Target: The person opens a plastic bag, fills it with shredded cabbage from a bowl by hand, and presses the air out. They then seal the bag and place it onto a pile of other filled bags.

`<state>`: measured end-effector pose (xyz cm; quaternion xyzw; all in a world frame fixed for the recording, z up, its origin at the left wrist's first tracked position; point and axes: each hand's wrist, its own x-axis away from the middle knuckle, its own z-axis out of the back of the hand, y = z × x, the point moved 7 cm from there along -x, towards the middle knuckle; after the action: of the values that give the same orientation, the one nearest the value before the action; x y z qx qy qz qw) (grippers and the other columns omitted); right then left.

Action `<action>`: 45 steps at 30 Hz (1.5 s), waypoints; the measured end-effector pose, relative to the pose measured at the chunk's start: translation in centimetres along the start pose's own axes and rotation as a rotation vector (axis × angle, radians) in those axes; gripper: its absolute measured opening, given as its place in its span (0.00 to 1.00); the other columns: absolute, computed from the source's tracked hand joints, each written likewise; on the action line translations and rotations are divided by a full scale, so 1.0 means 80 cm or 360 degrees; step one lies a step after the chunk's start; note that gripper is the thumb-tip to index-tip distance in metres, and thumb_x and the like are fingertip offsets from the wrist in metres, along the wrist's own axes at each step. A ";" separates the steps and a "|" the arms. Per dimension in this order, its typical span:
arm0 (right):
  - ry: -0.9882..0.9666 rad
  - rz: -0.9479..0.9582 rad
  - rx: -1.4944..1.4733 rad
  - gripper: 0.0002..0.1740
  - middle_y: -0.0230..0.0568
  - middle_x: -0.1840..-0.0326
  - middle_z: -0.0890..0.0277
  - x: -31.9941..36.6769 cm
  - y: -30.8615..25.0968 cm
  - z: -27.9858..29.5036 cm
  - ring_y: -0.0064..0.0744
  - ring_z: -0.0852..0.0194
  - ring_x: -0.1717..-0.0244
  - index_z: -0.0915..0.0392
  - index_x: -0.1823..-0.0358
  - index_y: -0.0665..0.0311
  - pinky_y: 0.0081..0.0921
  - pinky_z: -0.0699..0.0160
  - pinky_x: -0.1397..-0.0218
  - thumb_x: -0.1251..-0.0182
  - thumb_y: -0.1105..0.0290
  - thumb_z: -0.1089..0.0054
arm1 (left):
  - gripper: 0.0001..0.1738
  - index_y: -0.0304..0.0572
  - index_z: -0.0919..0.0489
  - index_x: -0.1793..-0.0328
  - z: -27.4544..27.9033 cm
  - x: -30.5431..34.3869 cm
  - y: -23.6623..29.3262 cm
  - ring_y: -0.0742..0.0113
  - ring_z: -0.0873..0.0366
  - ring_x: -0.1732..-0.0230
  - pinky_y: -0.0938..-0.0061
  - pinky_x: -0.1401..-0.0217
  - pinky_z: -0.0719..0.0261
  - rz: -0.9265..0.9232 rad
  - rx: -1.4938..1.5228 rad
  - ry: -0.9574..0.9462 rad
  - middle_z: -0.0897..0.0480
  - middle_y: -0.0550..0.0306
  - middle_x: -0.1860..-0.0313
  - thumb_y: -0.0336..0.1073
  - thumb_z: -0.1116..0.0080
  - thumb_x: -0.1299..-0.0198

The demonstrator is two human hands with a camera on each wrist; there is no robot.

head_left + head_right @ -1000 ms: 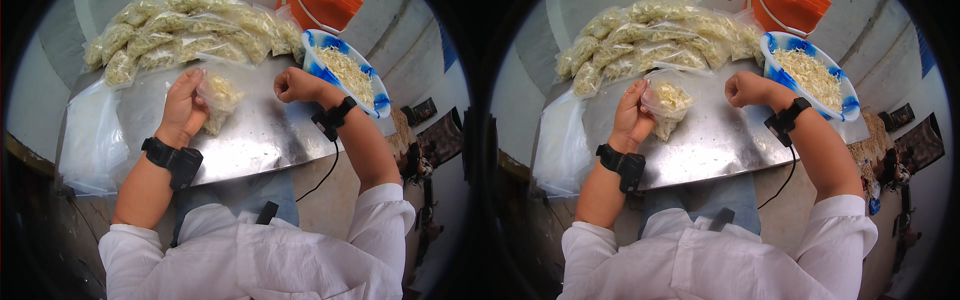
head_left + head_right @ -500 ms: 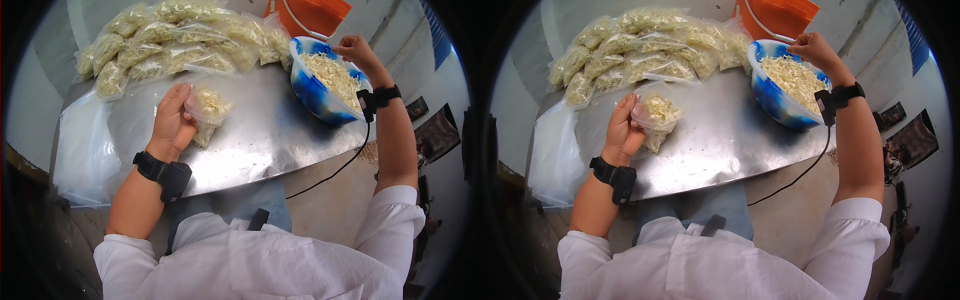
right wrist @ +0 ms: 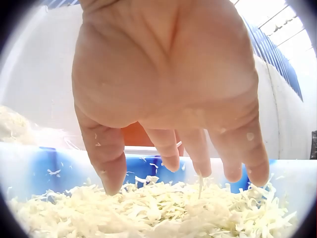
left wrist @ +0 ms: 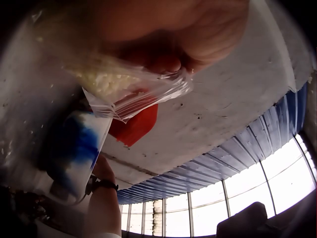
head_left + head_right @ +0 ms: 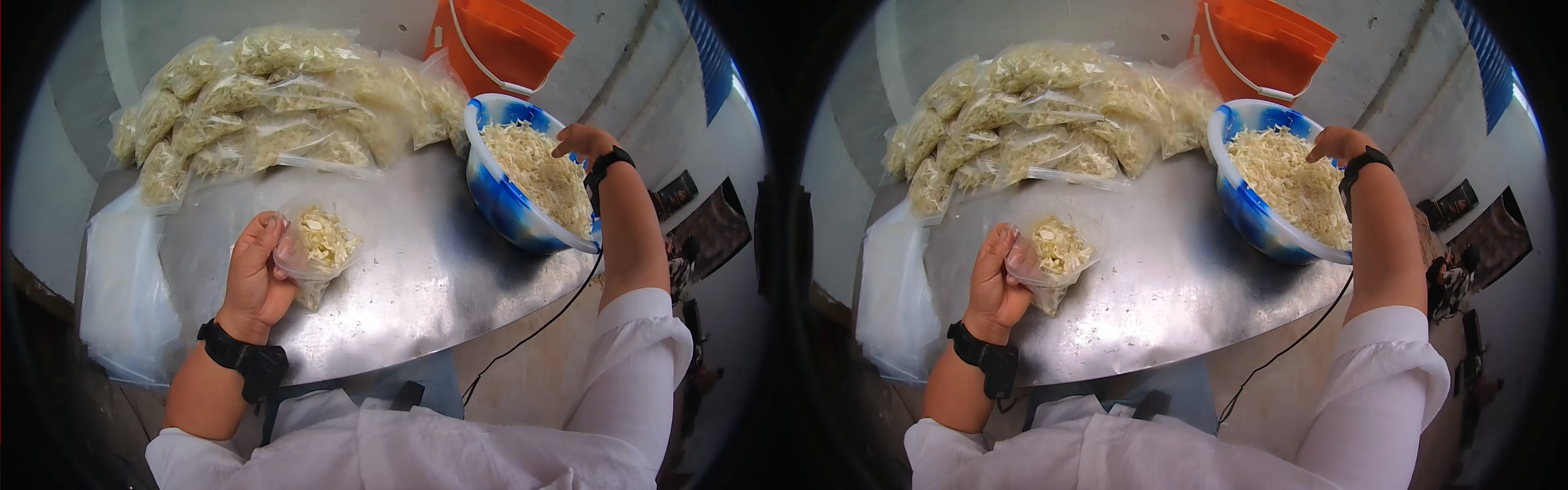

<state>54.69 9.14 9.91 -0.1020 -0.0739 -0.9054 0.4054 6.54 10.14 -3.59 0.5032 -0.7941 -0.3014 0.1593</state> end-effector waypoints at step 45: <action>-0.0173 0.1261 0.0266 0.14 0.48 0.60 0.21 0.040 -0.155 -0.103 0.43 0.24 0.56 0.21 0.57 0.63 0.33 0.29 0.51 0.46 0.70 0.41 | 0.03 0.46 0.26 0.64 0.003 -0.007 -0.012 0.84 0.36 0.83 0.92 0.83 0.39 0.0057 0.0078 -0.0163 0.27 0.68 0.77 0.34 0.47 0.39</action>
<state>42.31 13.26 2.05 -0.1370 -0.1236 -0.6633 0.7252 7.33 10.41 -4.38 0.4765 -0.8173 -0.3042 0.1115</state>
